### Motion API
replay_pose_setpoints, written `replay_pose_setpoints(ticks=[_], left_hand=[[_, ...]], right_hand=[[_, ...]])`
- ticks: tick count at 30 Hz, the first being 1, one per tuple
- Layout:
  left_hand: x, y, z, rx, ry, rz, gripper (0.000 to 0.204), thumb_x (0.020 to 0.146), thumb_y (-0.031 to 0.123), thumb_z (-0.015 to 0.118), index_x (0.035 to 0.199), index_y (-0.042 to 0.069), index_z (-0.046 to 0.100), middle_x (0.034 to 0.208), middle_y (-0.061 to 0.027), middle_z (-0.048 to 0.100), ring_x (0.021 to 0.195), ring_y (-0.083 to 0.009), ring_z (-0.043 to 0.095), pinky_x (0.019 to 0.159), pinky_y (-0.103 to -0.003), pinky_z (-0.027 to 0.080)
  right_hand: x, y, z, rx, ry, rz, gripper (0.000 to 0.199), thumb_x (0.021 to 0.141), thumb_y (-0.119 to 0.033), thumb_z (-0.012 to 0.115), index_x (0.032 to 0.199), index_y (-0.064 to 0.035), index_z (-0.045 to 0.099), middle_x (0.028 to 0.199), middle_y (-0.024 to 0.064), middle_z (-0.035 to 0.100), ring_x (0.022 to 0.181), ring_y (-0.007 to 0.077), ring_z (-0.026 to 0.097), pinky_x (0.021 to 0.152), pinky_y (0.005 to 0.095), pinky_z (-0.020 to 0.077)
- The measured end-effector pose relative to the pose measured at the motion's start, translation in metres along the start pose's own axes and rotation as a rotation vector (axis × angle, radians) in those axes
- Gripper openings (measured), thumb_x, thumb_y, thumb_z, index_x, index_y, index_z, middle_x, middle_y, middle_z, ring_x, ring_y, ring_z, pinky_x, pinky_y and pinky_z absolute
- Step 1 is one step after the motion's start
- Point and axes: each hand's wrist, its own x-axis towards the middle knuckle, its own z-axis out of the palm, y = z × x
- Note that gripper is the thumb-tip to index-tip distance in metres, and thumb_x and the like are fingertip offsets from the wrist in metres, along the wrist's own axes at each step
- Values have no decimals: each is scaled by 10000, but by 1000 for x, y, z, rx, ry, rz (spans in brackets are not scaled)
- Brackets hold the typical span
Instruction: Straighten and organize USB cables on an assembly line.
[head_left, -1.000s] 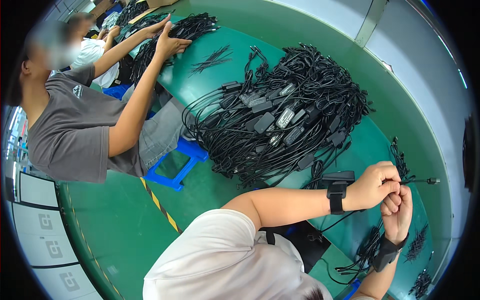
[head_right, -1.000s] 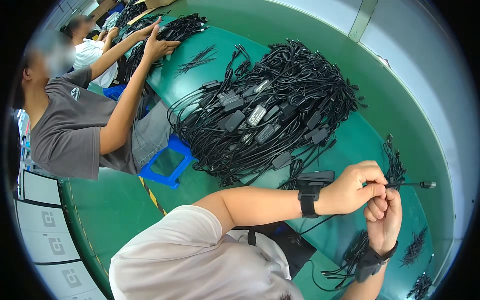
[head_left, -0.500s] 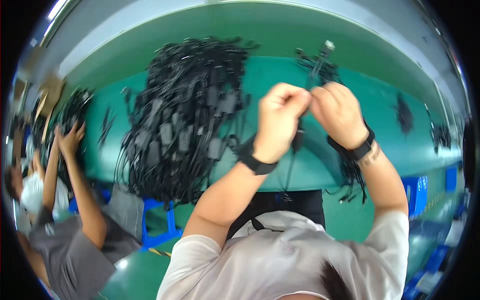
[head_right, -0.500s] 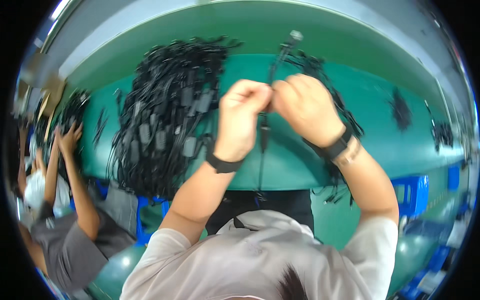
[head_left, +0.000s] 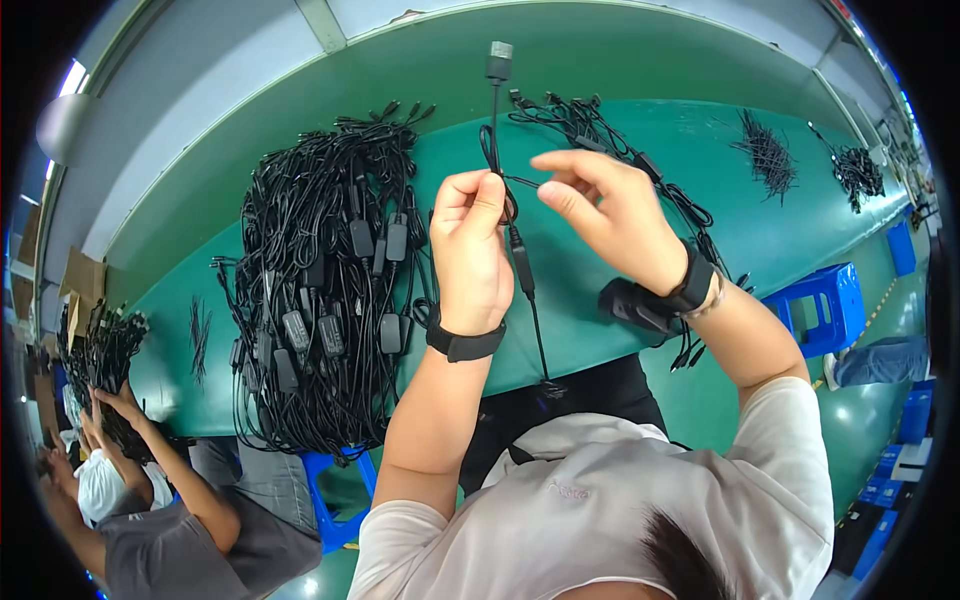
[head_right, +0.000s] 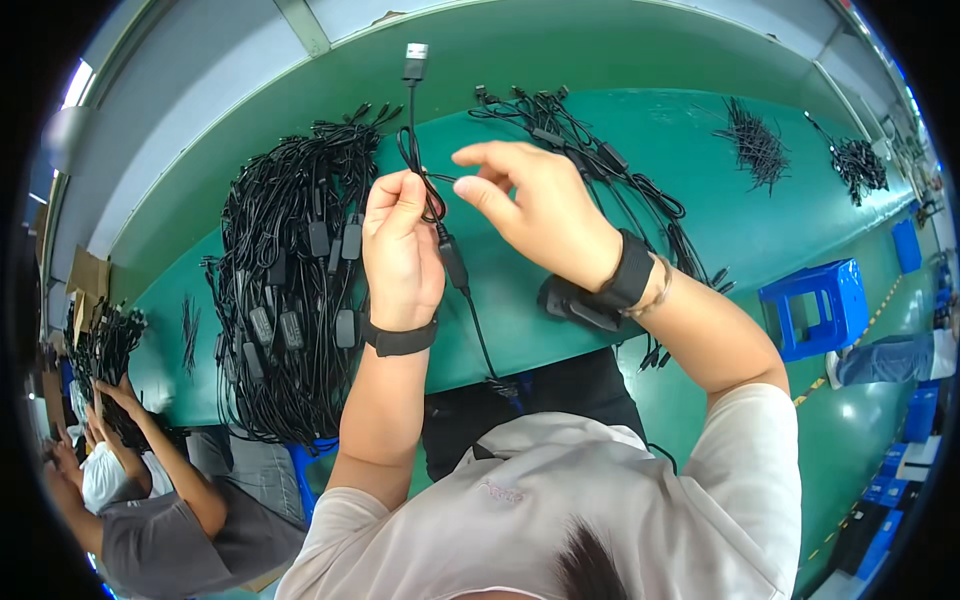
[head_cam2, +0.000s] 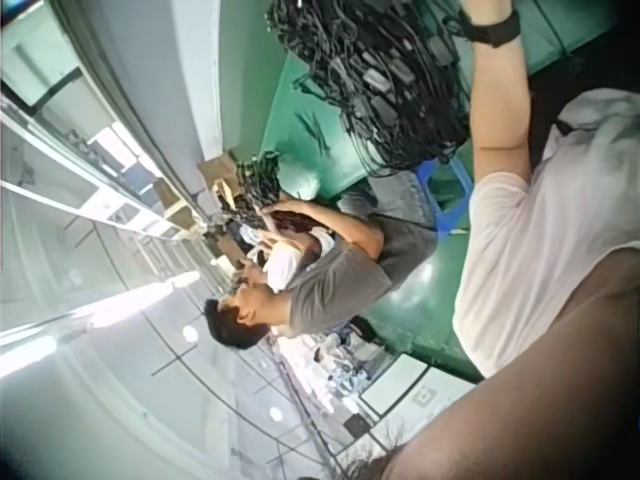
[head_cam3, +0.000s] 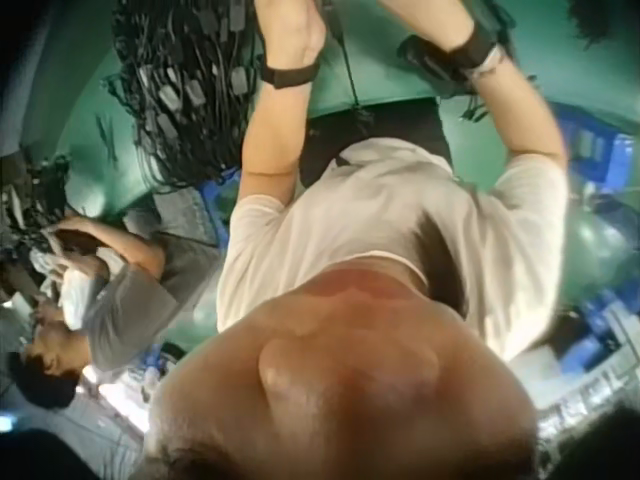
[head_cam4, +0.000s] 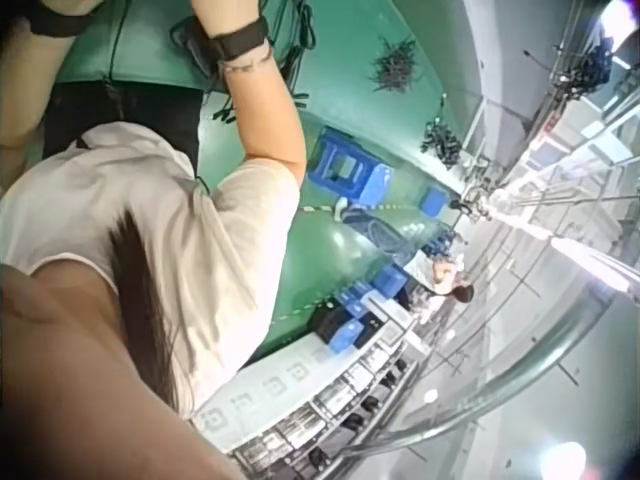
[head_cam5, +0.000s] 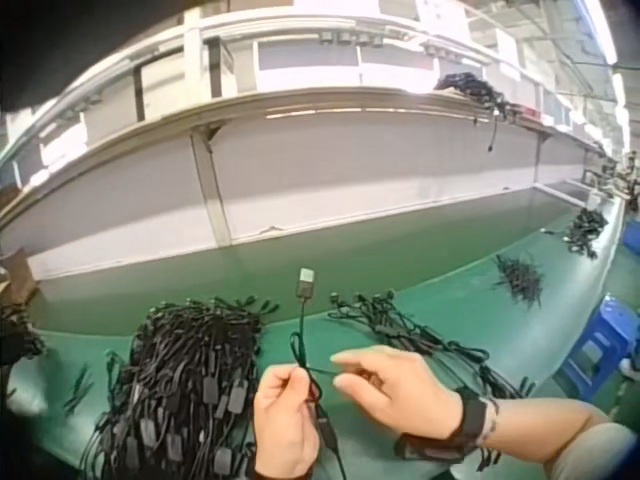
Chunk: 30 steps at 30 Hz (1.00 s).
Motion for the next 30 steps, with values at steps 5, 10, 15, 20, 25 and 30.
replay_pose_setpoints(ticks=[5, 10, 15, 20, 25, 30], left_hand=[[-2, -2, 11, 0, -15, 24, 91, 825, 86, 582, 883, 40, 529, 822, -22, 544, 729, -83, 503, 696, -223, 420], [0, -4, 8, 145, -21, 117, 112, 816, 87, 596, 881, 34, 522, 863, -44, 551, 733, -95, 512, 682, -231, 431], [-3, 1, 8, 92, -79, 85, 89, 822, 80, 578, 882, 67, 515, 882, -55, 581, 796, -127, 542, 693, -251, 421], [-4, -3, 6, 5, -149, 23, 101, 806, 77, 603, 875, 54, 534, 939, -65, 565, 812, -117, 514, 710, -239, 415], [-2, -1, 4, -184, -124, -112, 70, 812, 58, 584, 859, 82, 539, 968, -78, 570, 838, -135, 518, 769, -265, 399], [-2, -1, 5, -288, -91, -216, 68, 809, 42, 577, 829, 98, 545, 962, -91, 581, 860, -154, 525, 818, -286, 389]], right_hand=[[4, 9, 0, -332, 51, -416, 98, 750, -78, 606, 794, 5, 579, 616, 81, 525, 515, 208, 495, 480, 325, 403], [0, -3, 3, -374, -160, -227, 116, 753, -102, 593, 751, 11, 568, 617, 108, 514, 523, 242, 493, 493, 338, 406], [13, -11, -13, 296, -367, 347, 166, 813, -150, 554, 725, -9, 559, 582, 15, 480, 511, 135, 460, 465, 281, 371], [13, -9, -6, 727, -151, 541, 174, 854, -153, 521, 740, -31, 571, 600, -64, 434, 555, 48, 418, 465, 224, 338], [6, 4, 5, 233, -128, 285, 113, 817, -108, 552, 760, -15, 580, 579, -10, 469, 529, 107, 467, 463, 250, 364], [3, 3, 8, -212, -17, -233, 107, 743, -97, 620, 783, -3, 589, 612, 92, 519, 537, 217, 512, 472, 291, 398]])
